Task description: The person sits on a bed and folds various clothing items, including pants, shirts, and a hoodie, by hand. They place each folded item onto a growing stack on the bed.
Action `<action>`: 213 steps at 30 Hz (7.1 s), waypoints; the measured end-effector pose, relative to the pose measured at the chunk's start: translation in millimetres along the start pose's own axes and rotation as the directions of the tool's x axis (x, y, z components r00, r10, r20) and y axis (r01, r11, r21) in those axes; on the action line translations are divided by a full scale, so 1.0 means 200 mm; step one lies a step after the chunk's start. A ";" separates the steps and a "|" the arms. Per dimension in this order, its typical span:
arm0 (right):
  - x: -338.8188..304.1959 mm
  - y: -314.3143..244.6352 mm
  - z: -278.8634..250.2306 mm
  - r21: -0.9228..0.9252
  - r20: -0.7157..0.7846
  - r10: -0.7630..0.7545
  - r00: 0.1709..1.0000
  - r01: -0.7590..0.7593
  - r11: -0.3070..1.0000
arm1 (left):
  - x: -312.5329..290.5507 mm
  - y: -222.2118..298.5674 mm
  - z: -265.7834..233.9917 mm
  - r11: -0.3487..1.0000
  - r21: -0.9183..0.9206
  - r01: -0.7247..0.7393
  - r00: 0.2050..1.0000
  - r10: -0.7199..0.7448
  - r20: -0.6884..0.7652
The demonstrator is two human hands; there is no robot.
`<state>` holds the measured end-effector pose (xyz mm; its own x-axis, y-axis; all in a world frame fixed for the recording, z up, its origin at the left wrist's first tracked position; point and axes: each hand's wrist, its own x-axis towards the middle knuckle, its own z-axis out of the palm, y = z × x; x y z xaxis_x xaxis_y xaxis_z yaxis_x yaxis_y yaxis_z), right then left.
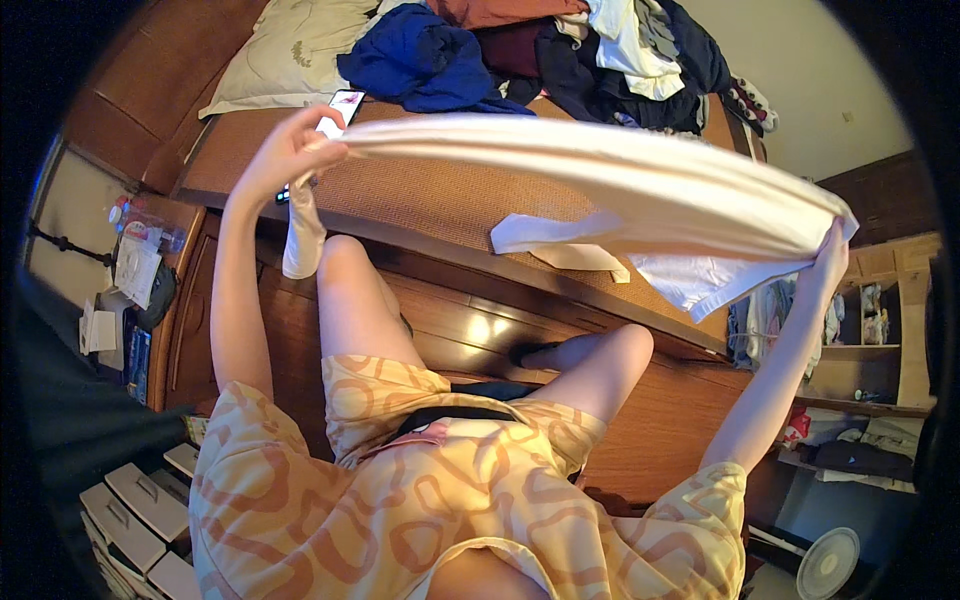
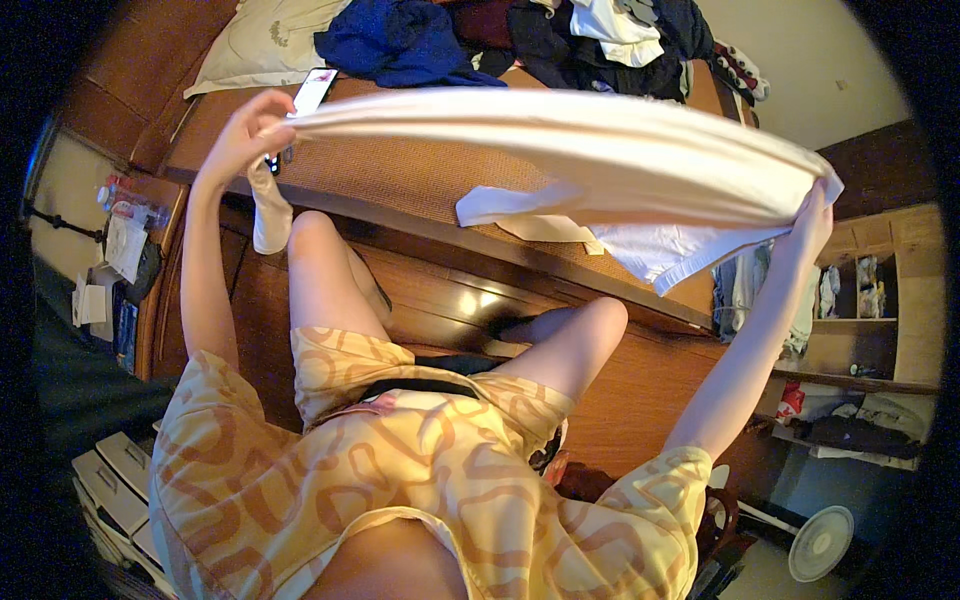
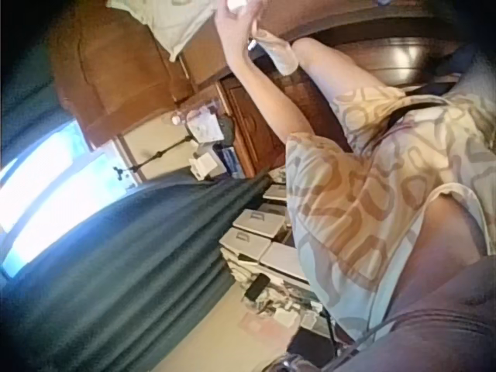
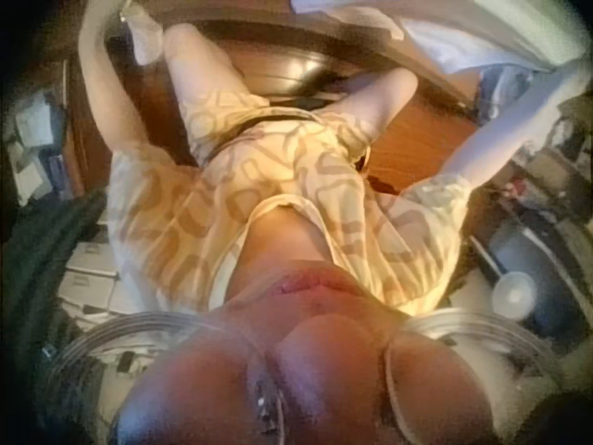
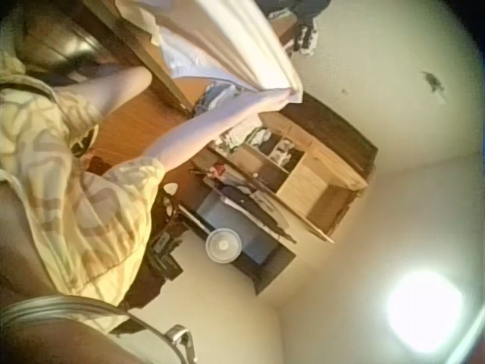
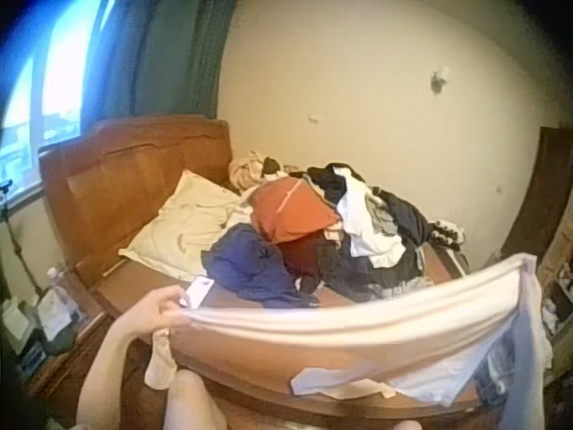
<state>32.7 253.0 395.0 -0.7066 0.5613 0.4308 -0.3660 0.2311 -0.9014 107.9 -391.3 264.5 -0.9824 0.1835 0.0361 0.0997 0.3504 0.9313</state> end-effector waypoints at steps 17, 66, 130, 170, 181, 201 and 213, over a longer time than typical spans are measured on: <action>0.08 0.69 -0.45 -0.344 0.051 0.334 0.941 -0.298 0.890 | 0.20 -0.21 0.30 0.942 0.320 0.102 0.971 -0.165 0.175; -0.34 2.07 -0.63 -0.987 -0.108 0.645 0.757 -0.002 -0.163 | 0.92 -1.13 0.20 0.547 0.824 0.148 0.863 -0.479 0.163; -0.58 2.00 -0.22 -0.937 0.346 0.502 0.792 0.259 0.235 | 0.60 -0.19 1.62 0.847 0.214 0.486 0.401 -0.433 0.807; -0.49 1.95 -0.99 -0.279 -0.171 0.758 0.629 -0.769 0.575 | 0.33 -1.17 0.23 0.886 0.180 0.427 0.904 -0.421 -0.072; -0.40 1.98 -1.29 -0.097 -0.323 0.794 0.514 -0.853 0.513 | 0.32 -1.15 0.27 0.808 0.137 0.573 0.787 -0.496 -0.366; -0.43 1.70 -0.85 0.364 -0.242 0.775 0.583 -0.686 0.630 | 0.08 -0.98 0.02 0.311 -0.837 0.450 0.740 -0.655 0.154; 0.11 2.03 -0.36 0.202 0.282 0.618 0.734 -0.675 0.709 | 0.91 -1.16 0.33 0.716 -0.565 0.410 0.704 -0.642 -0.303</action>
<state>-88.2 415.9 36.6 -0.9157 0.3302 -0.2291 0.0951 -0.3759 -0.9218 -83.5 -378.8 31.2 -0.8035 -0.3742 -0.4630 -0.4211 -0.1925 0.8864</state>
